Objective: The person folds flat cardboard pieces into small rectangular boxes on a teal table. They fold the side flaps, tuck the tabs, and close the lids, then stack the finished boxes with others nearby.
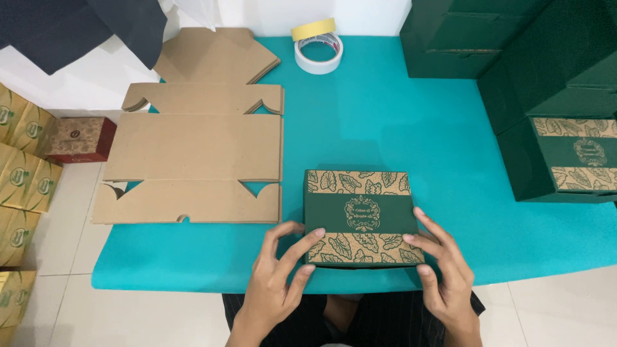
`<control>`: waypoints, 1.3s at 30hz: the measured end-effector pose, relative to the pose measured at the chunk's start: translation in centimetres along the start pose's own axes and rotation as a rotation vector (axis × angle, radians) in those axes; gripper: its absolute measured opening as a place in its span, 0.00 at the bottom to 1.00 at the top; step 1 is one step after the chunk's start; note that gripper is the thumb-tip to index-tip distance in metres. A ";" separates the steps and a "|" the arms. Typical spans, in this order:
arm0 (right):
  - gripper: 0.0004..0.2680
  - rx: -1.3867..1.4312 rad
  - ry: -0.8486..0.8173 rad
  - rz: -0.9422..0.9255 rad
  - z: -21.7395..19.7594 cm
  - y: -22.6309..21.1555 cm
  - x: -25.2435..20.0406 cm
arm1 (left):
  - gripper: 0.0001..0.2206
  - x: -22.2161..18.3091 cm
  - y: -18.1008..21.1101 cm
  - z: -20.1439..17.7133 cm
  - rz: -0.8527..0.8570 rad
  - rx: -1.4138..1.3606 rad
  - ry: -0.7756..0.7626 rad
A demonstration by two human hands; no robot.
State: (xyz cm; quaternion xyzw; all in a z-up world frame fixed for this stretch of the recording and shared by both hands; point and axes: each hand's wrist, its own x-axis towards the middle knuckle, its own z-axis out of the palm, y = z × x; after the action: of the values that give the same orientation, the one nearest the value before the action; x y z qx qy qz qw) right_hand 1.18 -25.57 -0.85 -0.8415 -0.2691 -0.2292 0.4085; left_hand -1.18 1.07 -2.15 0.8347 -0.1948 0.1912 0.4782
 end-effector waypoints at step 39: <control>0.22 -0.289 -0.436 0.248 2.4 -2.8 8.1 | 0.27 8.2 2.1 2.7 -0.037 0.643 -0.103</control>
State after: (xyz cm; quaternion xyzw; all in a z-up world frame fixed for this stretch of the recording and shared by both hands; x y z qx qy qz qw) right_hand 5.83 -20.01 4.34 -0.9470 -0.2101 -0.0272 0.2416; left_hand 5.06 -3.47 2.21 0.9551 -0.1332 0.1916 0.1828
